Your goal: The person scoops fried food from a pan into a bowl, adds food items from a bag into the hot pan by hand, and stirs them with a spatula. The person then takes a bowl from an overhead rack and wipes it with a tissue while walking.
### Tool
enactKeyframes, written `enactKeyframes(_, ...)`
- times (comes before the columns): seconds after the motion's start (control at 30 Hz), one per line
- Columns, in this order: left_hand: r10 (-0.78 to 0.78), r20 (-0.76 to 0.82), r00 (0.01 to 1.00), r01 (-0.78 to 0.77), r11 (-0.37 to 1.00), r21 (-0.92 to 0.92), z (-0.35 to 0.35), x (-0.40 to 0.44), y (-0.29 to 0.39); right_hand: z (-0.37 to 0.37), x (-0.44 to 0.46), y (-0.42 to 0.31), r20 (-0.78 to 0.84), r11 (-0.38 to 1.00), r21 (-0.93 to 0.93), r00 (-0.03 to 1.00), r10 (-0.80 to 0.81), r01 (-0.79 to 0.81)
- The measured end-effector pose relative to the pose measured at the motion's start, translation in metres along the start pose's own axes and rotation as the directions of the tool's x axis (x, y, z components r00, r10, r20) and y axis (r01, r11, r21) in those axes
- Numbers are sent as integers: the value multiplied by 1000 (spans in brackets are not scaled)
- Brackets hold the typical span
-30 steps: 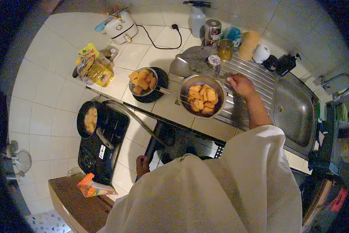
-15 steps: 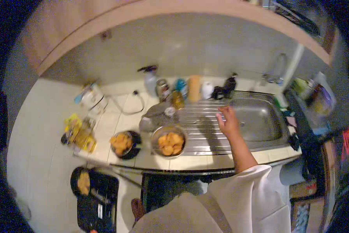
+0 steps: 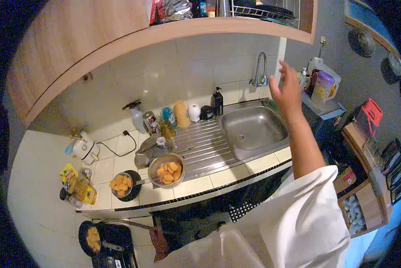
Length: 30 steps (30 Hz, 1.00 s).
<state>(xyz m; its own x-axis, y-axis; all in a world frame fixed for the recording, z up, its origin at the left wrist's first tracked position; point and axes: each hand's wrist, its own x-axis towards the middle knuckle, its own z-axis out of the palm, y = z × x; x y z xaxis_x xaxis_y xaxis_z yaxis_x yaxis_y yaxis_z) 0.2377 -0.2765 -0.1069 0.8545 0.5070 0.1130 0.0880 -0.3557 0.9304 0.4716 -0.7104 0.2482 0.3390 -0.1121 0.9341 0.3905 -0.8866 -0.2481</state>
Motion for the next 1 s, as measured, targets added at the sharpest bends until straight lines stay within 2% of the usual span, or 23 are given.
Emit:
enactKeyframes(0.1, 53, 11, 999, -53, 998, -15, 9, 9, 33, -10, 34, 15, -57, 994, -102, 998, -33, 27)
enactKeyframes(0.2, 145, 7, 989, -145, 989, 18, 22, 24, 58, -9, 71, 46, -94, 994, -16, 990, 105, -107)
enactKeyframes(0.27, 198, -14, 980, -197, 979, 48, 36, 34, 73, -6, 96, 63, -126, 992, 17, 984, 127, -126)
enactKeyframes(0.37, 293, -141, 946, -297, 955, -7, 63, 45, 98, 11, 131, 102, -192, 991, 80, 974, 125, -111)
enactKeyframes(0.43, 231, -116, 966, -256, 915, -310, 85, 54, 118, 20, 156, 123, -245, 991, 119, 965, 94, -66)
enactKeyframes(0.5, 197, -188, 962, -240, 939, -245, 118, 60, 149, 26, 178, 139, -193, 982, 181, 977, 84, -49)
enactKeyframes(0.57, 362, -256, 896, -398, 912, -102, 150, 64, 175, 36, 202, 166, -230, 986, 169, 973, 27, 12)
enactKeyframes(0.6, 347, -271, 898, -385, 918, -97, 168, 64, 188, 39, 213, 177, -216, 985, 167, 976, -2, 39)
enactKeyframes(0.63, 307, -247, 919, -350, 924, -154, 182, 66, 196, 43, 225, 189, -202, 984, 164, 979, -32, 66)
enactKeyframes(0.67, 367, -234, 900, -399, 911, -107, 197, 68, 205, 51, 238, 202, -267, 985, 109, 958, -104, 138)
enactKeyframes(0.7, 425, -219, 878, -447, 892, -62, 211, 70, 215, 55, 246, 213, -263, 983, 116, 959, -107, 142)
enactKeyframes(0.77, 414, -177, 893, -432, 898, -81, 234, 66, 242, 55, 261, 217, -156, 976, 204, 987, -44, 76)
enactKeyframes(0.83, 405, -126, 905, -418, 903, -97, 249, 61, 257, 56, 269, 209, -187, 958, 269, 981, -44, 94)
enactKeyframes(0.87, 450, -101, 887, -455, 890, -29, 255, 61, 262, 55, 271, 204, -227, 938, 327, 973, -39, 113)
enactKeyframes(0.9, 493, -71, 867, -491, 870, 40, 259, 63, 264, 55, 272, 202, -227, 937, 331, 973, -37, 113)
enactKeyframes(0.93, 443, -72, 894, -444, 896, 6, 264, 65, 261, 54, 274, 201, -223, 950, 285, 972, -67, 131)
enactKeyframes(1.0, 441, -72, 895, -443, 896, -26, 273, 71, 257, 54, 280, 197, -212, 960, 237, 972, -99, 150)
